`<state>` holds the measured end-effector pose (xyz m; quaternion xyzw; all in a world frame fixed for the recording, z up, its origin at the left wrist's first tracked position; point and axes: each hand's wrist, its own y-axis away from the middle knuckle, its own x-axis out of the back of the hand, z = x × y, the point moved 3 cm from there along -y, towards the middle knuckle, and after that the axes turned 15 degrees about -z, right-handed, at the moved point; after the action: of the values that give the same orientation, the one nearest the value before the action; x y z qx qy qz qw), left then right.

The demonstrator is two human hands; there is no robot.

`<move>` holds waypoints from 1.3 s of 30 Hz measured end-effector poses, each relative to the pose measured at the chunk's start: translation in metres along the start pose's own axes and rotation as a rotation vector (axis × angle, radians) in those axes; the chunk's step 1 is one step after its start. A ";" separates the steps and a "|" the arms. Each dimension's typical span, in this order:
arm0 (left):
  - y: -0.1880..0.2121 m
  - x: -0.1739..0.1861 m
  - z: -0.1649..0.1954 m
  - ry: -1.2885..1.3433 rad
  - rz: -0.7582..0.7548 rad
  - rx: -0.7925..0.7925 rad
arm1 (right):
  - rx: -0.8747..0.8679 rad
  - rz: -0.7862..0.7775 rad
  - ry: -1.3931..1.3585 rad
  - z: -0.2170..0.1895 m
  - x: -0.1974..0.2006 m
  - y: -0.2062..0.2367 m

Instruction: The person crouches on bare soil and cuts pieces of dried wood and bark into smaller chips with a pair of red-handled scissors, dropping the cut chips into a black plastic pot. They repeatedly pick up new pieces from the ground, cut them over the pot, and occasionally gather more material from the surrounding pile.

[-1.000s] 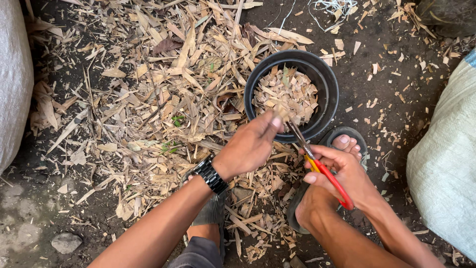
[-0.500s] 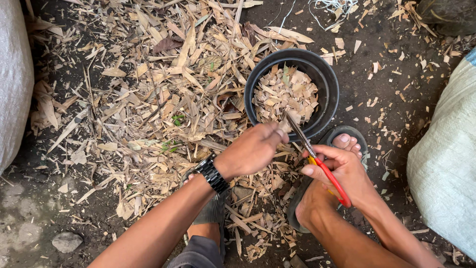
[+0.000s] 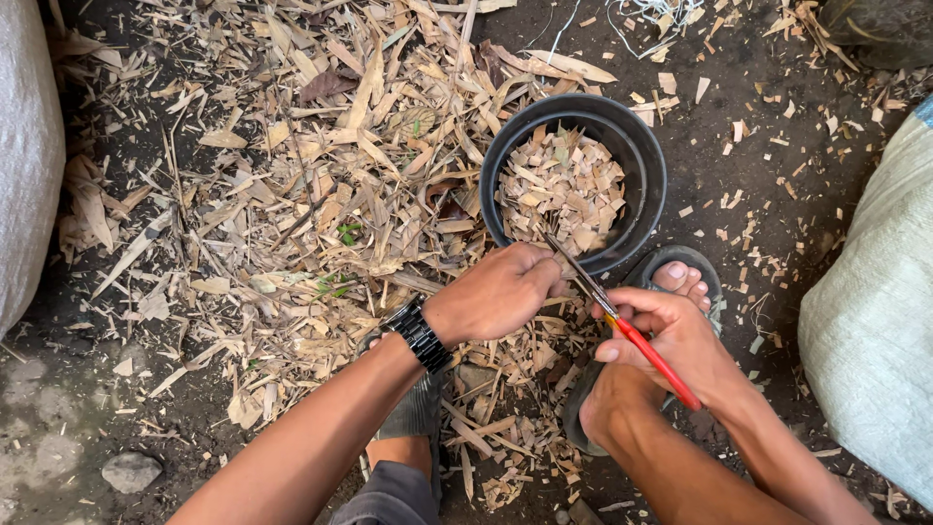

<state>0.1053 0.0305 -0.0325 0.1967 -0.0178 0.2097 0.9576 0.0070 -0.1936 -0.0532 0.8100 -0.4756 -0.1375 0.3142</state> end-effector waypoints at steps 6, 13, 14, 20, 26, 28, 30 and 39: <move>-0.001 0.000 -0.009 0.212 0.064 -0.030 | 0.089 0.020 -0.069 0.007 0.001 0.001; -0.005 -0.002 -0.017 0.763 0.010 -0.066 | 0.010 0.087 0.231 -0.013 0.001 0.005; -0.005 -0.004 -0.018 0.732 -0.002 -0.045 | -0.033 0.112 0.335 -0.017 0.001 0.006; -0.005 -0.005 -0.012 0.124 0.056 -0.056 | 0.213 0.126 0.487 -0.043 -0.005 0.008; 0.000 -0.004 -0.003 0.057 0.027 -0.020 | -0.198 0.152 0.152 -0.022 -0.005 0.008; 0.001 -0.003 0.000 0.057 0.017 -0.001 | -0.062 0.126 0.104 -0.019 -0.004 0.004; 0.001 0.000 0.001 0.162 -0.013 0.033 | 0.022 0.123 0.057 -0.015 -0.002 0.002; 0.004 0.012 0.001 0.413 -0.044 -0.066 | 0.158 0.069 0.220 -0.016 0.009 0.013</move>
<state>0.1143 0.0379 -0.0292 0.1184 0.1762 0.2239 0.9512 0.0111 -0.1992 -0.0320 0.8255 -0.4754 0.0009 0.3041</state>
